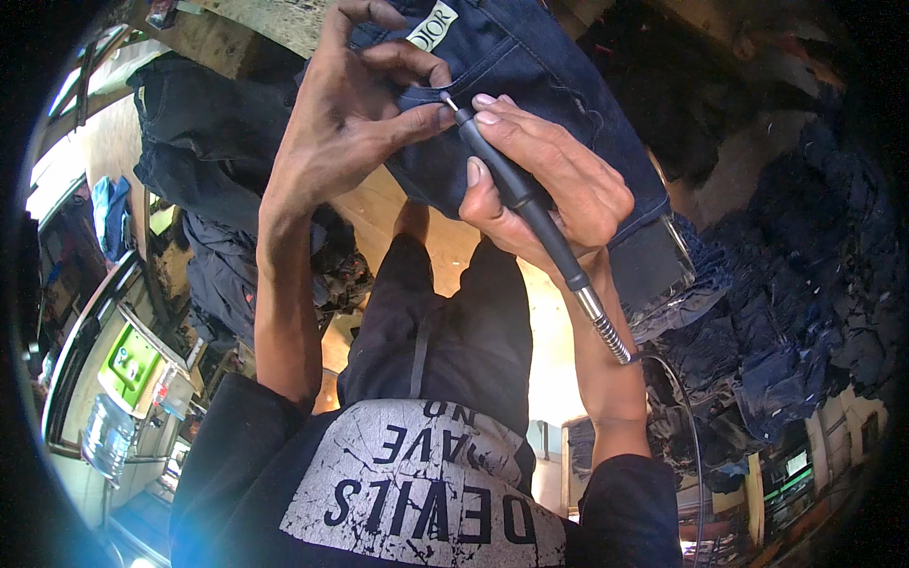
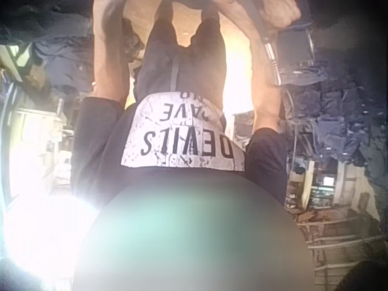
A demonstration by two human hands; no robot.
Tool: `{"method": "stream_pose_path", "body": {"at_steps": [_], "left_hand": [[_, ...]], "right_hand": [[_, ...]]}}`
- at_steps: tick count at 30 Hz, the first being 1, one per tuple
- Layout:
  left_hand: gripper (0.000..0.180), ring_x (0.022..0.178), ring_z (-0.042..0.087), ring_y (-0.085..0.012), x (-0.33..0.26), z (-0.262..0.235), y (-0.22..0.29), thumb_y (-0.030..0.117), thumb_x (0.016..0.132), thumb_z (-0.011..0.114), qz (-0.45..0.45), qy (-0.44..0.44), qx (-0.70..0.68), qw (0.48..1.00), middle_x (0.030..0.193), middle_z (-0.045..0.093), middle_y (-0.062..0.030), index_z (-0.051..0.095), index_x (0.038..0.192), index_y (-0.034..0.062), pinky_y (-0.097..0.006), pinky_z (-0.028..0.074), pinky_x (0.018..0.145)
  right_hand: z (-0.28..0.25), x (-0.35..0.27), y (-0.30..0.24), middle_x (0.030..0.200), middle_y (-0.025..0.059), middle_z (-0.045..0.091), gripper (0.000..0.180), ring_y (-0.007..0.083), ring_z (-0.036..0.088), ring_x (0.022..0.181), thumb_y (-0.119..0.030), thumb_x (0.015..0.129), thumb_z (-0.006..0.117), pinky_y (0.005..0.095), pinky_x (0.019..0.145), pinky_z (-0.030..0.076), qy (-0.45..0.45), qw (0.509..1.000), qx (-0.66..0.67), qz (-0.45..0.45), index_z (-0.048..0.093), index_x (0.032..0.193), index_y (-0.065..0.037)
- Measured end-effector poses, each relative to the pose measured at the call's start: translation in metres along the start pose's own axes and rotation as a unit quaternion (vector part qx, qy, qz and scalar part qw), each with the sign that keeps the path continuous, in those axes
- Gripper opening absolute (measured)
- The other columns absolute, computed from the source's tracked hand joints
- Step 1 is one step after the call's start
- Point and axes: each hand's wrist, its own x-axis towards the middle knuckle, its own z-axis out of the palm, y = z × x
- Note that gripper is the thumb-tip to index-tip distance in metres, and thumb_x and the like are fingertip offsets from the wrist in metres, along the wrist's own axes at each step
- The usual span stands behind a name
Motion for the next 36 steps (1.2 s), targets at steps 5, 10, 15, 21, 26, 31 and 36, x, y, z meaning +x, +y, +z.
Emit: {"method": "stream_pose_path", "body": {"at_steps": [5,10,15,21,26,31,36], "left_hand": [[0.07,0.074,0.058,-0.005,0.004,0.001,-0.011,-0.009,0.087,0.082,-0.026,-0.023,-0.081,0.996,0.101,0.073,-0.0076,0.035,0.136,0.0088,-0.021,0.045,0.063],[0.069,0.093,0.067,-0.0105,0.006,0.006,-0.025,-0.016,0.089,0.077,-0.005,-0.022,-0.15,0.988,0.105,0.072,-0.0111,0.033,0.137,0.0087,-0.024,0.054,0.076],[0.071,0.095,0.067,-0.0102,0.001,0.006,-0.027,-0.016,0.089,0.078,0.03,-0.025,-0.144,0.989,0.106,0.073,-0.0121,0.032,0.137,0.0091,-0.023,0.054,0.079],[0.073,0.098,0.067,-0.0107,0.006,0.005,-0.036,-0.017,0.089,0.078,0.034,-0.037,-0.184,0.982,0.108,0.073,-0.0137,0.031,0.137,0.009,-0.023,0.055,0.083],[0.073,0.102,0.067,-0.0111,0.008,0.006,-0.04,-0.017,0.089,0.078,0.062,-0.04,-0.193,0.979,0.11,0.074,-0.0149,0.03,0.138,0.0093,-0.025,0.056,0.085],[0.074,0.105,0.067,-0.0122,0.002,0.007,-0.032,-0.017,0.089,0.077,0.013,-0.02,-0.208,0.978,0.114,0.074,-0.0165,0.029,0.138,0.0097,-0.027,0.057,0.089],[0.073,0.109,0.069,-0.0151,0.005,0.007,-0.032,-0.019,0.09,0.075,0.025,-0.038,-0.215,0.976,0.118,0.074,-0.0198,0.029,0.138,0.01,-0.028,0.058,0.093]], "right_hand": [[0.001,-0.001,0.003,0.105,0.0225,0.082,0.036,0.0346,0.082,0.104,-0.001,0.074,0.082,0.0409,0.094,0.065,0.013,1.0,0.006,-0.005,0.08,0.109,0.003],[0.001,-0.004,0.004,0.106,0.0223,0.082,0.036,0.0339,0.082,0.104,-0.002,0.075,0.082,0.0406,0.094,0.066,0.022,1.0,0.008,-0.003,0.08,0.11,0.003],[-0.001,-0.005,0.003,0.106,0.0222,0.082,0.036,0.0333,0.082,0.104,-0.002,0.075,0.082,0.0403,0.094,0.066,0.026,1.0,0.012,0.008,0.08,0.111,0.002],[-0.002,-0.006,0.001,0.107,0.0215,0.082,0.036,0.0333,0.081,0.105,-0.003,0.076,0.083,0.0401,0.094,0.065,0.028,0.999,0.005,0.02,0.08,0.111,0.002],[-0.003,-0.007,0.002,0.108,0.0217,0.082,0.036,0.0328,0.081,0.105,-0.002,0.076,0.083,0.0397,0.094,0.066,0.036,0.999,0.002,0.022,0.08,0.112,0.002],[-0.005,-0.008,0.002,0.115,0.0243,0.08,0.035,0.0333,0.08,0.107,-0.002,0.084,0.078,0.0398,0.094,0.065,0.024,1.0,-0.006,0.019,0.076,0.118,0.002],[-0.006,-0.01,0.002,0.118,0.0242,0.079,0.033,0.0334,0.08,0.108,-0.004,0.089,0.076,0.0404,0.094,0.065,0.021,1.0,-0.016,0.016,0.075,0.122,0.002]]}}
